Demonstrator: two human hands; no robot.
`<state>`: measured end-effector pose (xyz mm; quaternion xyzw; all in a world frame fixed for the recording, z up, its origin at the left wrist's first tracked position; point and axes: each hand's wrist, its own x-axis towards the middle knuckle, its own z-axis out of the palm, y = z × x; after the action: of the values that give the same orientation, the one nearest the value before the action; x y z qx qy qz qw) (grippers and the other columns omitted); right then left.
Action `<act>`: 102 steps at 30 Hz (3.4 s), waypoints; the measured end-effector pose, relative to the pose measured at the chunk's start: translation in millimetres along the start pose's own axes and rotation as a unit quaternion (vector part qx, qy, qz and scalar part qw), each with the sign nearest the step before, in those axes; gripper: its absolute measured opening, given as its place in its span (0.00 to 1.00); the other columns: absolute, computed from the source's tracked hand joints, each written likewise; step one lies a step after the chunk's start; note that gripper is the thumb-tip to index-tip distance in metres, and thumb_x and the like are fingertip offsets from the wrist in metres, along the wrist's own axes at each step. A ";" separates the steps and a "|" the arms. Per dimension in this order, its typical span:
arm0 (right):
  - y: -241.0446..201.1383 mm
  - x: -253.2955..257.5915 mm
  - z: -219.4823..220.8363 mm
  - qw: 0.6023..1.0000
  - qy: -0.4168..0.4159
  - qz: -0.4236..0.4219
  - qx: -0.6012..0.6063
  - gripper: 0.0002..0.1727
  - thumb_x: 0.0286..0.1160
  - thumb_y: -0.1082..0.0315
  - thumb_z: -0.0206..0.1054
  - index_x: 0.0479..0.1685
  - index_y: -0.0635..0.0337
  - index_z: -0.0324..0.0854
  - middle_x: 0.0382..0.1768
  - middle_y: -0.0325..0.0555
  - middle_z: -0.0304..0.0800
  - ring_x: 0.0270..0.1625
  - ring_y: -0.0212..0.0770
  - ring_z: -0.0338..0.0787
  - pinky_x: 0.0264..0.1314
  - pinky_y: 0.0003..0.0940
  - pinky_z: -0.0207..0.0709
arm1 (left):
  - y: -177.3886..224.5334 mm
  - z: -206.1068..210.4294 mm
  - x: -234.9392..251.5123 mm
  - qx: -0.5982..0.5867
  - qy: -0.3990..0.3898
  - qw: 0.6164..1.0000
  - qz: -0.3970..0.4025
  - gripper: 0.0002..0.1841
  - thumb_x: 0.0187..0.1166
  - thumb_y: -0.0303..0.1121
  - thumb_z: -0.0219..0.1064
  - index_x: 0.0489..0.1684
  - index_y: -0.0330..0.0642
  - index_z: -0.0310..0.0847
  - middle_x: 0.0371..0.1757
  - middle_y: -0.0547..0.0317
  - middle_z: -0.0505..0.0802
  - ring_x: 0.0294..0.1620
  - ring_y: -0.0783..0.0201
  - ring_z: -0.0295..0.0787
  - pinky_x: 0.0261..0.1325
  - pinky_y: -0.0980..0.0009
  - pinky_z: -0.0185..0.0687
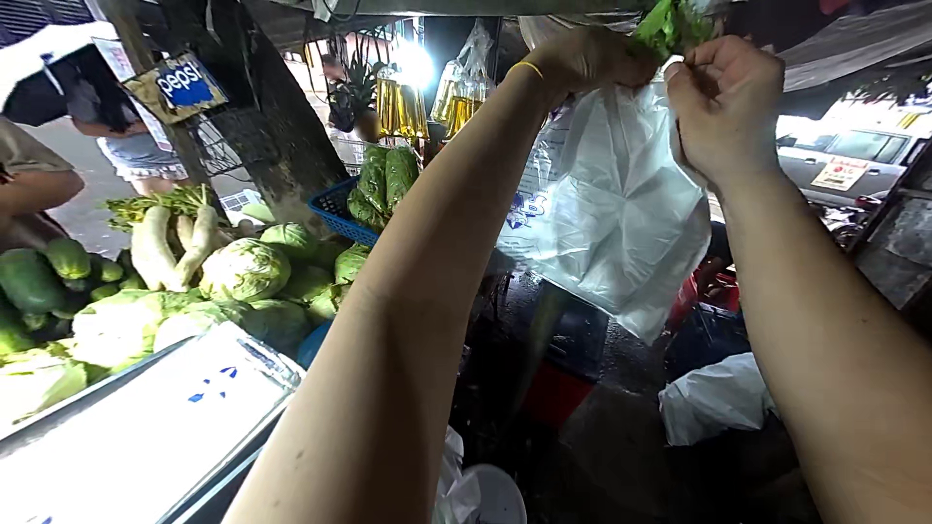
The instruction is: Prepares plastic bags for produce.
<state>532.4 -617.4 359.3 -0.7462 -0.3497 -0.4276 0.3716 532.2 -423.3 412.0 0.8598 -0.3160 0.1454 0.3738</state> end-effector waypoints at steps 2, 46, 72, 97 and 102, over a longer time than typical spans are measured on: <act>0.5 1.0 0.9 1.000 0.003 -0.003 0.011 0.13 0.83 0.63 0.62 0.52 0.66 0.79 0.35 0.34 0.86 0.33 0.14 0.80 0.41 0.13 0.75 | -2.5 0.9 -0.8 -0.027 0.000 1.000 0.002 0.07 0.85 0.34 0.64 0.46 0.47 0.89 0.40 0.71 0.90 0.41 0.81 0.83 0.51 0.76 0.79; -35.6 -3.4 -1.6 0.981 -0.048 0.068 -0.173 0.24 0.85 0.52 0.63 0.61 0.66 0.83 0.55 0.59 0.90 0.57 0.52 0.90 0.65 0.52 0.77 | -31.3 17.7 -16.4 -0.055 0.120 0.978 0.158 0.04 0.82 0.26 0.66 0.40 0.38 0.86 0.35 0.69 0.90 0.37 0.82 0.85 0.48 0.80 0.82; -12.6 37.3 -0.4 0.991 -0.024 0.127 -0.028 0.16 0.73 0.55 0.75 0.46 0.60 0.91 0.46 0.42 0.94 0.48 0.30 0.92 0.60 0.32 0.85 | -19.6 27.6 -20.1 -0.086 0.149 0.976 0.132 0.07 0.77 0.26 0.72 0.46 0.34 0.87 0.35 0.63 0.90 0.37 0.77 0.86 0.47 0.78 0.84; -14.3 34.8 25.2 0.955 -0.010 0.221 0.198 0.08 0.72 0.64 0.76 0.42 0.58 0.90 0.40 0.39 0.93 0.42 0.30 0.91 0.49 0.29 0.85 | -24.2 42.4 -38.4 0.049 0.262 0.955 0.128 0.11 0.80 0.28 0.67 0.54 0.33 0.84 0.50 0.51 0.91 0.52 0.68 0.88 0.57 0.71 0.83; -11.1 21.9 15.8 0.987 -0.052 0.136 0.061 0.18 0.79 0.52 0.71 0.48 0.61 0.89 0.43 0.41 0.92 0.44 0.28 0.89 0.55 0.31 0.82 | -25.0 34.8 -45.6 -0.090 0.218 0.971 0.026 0.09 0.85 0.31 0.65 0.54 0.36 0.85 0.42 0.59 0.90 0.42 0.73 0.86 0.48 0.75 0.82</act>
<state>537.6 -594.1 376.2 -0.7837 -0.2898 -0.3116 0.4526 514.4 -416.0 352.5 0.7614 -0.2610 0.3100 0.5060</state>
